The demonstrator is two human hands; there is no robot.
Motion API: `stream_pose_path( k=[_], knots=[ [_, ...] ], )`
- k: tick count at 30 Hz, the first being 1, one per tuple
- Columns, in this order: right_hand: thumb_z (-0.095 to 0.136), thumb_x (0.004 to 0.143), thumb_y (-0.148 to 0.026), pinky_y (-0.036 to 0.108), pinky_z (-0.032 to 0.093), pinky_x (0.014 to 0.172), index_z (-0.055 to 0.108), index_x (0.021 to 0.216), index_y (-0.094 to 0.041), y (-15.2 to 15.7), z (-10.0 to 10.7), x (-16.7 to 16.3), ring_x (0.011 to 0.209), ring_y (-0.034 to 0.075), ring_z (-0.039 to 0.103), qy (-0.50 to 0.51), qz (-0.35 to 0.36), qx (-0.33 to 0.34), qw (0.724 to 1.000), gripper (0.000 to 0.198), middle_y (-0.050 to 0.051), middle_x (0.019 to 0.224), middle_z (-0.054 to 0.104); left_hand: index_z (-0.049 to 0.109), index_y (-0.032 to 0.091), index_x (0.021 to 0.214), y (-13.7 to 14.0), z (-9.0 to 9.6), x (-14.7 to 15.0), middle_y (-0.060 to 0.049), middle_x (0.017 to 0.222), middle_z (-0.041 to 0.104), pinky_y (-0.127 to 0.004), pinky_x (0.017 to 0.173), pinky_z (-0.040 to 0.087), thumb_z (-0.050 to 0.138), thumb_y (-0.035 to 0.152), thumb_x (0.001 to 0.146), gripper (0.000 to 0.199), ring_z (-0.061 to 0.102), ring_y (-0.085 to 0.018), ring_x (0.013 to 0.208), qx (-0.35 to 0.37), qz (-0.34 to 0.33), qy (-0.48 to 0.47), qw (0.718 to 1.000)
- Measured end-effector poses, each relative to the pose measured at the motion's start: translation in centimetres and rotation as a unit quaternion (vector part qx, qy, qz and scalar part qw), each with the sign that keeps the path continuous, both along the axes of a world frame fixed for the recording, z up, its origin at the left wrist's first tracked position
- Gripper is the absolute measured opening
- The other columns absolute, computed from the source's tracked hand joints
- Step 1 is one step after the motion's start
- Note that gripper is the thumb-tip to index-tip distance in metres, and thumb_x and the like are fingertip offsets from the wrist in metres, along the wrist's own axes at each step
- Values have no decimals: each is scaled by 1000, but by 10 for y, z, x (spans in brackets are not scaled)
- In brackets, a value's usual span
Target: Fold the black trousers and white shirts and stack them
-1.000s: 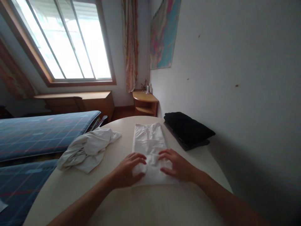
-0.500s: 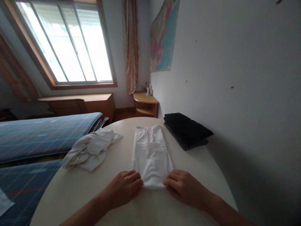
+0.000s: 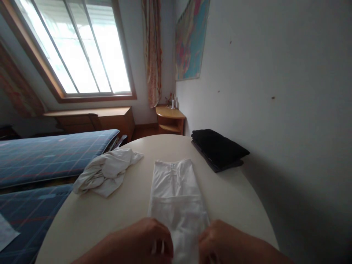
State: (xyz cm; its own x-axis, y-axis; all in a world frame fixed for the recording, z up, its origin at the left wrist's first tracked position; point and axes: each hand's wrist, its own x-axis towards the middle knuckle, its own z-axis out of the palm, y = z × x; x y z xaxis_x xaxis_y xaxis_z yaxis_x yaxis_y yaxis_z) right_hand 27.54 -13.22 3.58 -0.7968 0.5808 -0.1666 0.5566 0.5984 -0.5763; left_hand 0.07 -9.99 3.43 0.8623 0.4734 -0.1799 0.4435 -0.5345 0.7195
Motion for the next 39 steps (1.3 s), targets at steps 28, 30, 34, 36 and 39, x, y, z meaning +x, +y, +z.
stream_pose_path(
  k=[28,30,34,36,39],
  knots=[
    [75,70,-18,23,38,65,63,88,-20,79,-10,-6,75,15,60,33,-185,50,981,21,-1,84,68,70,29,115,56,5,11,-1,105,71,-24,75,46,63,23,80,36,66,-18,87,72,129,50,988],
    [76,71,-20,23,41,68,65,98,-21,73,-9,-6,79,17,63,47,-196,36,979,30,1,91,70,68,33,121,49,4,9,-1,110,70,-25,80,46,60,20,82,41,67,-18,93,81,115,31,990],
    [78,74,-28,27,47,79,62,126,-26,65,-6,-7,95,22,67,76,-201,10,977,54,4,108,72,68,32,121,43,0,7,-2,109,71,-24,78,47,59,21,84,39,68,-18,92,108,117,22,987],
    [76,76,-25,28,47,83,62,129,-28,65,-6,-9,98,22,67,99,-194,-11,976,54,4,114,71,69,28,117,46,-1,8,-3,107,71,-25,76,47,59,25,85,33,68,-19,90,122,143,30,982],
    [70,77,-19,26,48,80,68,120,-27,67,-5,-11,87,18,67,121,-195,-41,972,43,1,110,73,71,25,109,53,-1,11,-4,105,73,-26,80,48,55,26,88,27,68,-20,92,128,177,46,975]
  ],
)
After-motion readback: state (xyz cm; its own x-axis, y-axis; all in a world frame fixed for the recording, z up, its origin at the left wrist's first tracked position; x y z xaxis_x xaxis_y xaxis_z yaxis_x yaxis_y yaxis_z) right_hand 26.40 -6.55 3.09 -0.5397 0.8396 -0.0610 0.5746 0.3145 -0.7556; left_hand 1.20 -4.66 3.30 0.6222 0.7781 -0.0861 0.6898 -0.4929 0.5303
